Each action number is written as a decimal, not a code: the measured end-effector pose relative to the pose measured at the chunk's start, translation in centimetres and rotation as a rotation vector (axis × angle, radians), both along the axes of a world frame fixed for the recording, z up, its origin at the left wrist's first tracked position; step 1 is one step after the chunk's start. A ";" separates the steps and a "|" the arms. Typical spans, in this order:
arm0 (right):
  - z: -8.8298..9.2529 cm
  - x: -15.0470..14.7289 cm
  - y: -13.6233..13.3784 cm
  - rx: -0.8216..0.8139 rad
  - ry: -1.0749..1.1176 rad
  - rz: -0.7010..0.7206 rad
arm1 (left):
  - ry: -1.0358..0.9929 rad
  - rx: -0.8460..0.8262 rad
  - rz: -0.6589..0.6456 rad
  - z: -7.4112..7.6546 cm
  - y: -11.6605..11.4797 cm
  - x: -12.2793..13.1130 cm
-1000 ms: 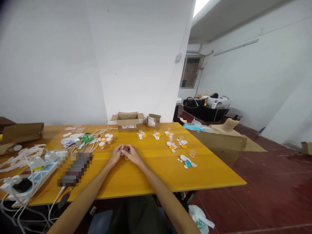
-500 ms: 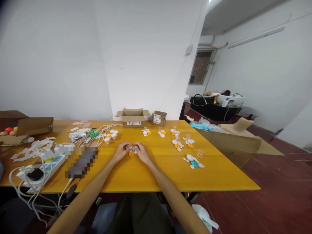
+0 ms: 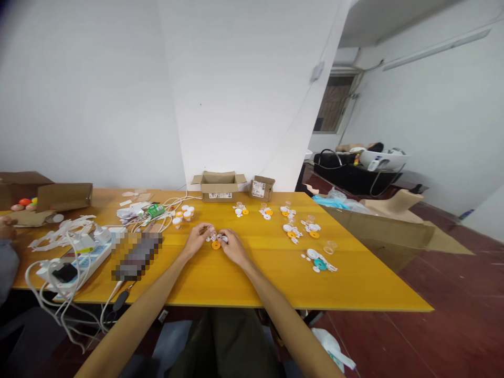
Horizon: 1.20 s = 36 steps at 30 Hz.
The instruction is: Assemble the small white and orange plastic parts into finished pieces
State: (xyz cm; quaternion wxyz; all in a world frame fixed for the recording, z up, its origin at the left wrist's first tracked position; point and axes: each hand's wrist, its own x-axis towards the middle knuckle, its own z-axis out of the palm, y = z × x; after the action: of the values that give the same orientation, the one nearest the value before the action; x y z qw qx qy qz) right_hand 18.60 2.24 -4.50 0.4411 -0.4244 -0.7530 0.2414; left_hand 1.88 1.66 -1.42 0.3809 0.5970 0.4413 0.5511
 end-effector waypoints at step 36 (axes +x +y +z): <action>2.7 1.2 -1.0 0.129 0.167 -0.248 | 0.130 0.050 0.079 0.7 -0.1 -0.9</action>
State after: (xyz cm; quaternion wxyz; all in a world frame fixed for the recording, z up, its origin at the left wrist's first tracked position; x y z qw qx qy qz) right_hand 19.85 1.20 -1.84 0.5549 -0.4632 -0.6696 0.1708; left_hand 1.02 1.57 -0.67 0.3144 0.6231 0.4745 0.5365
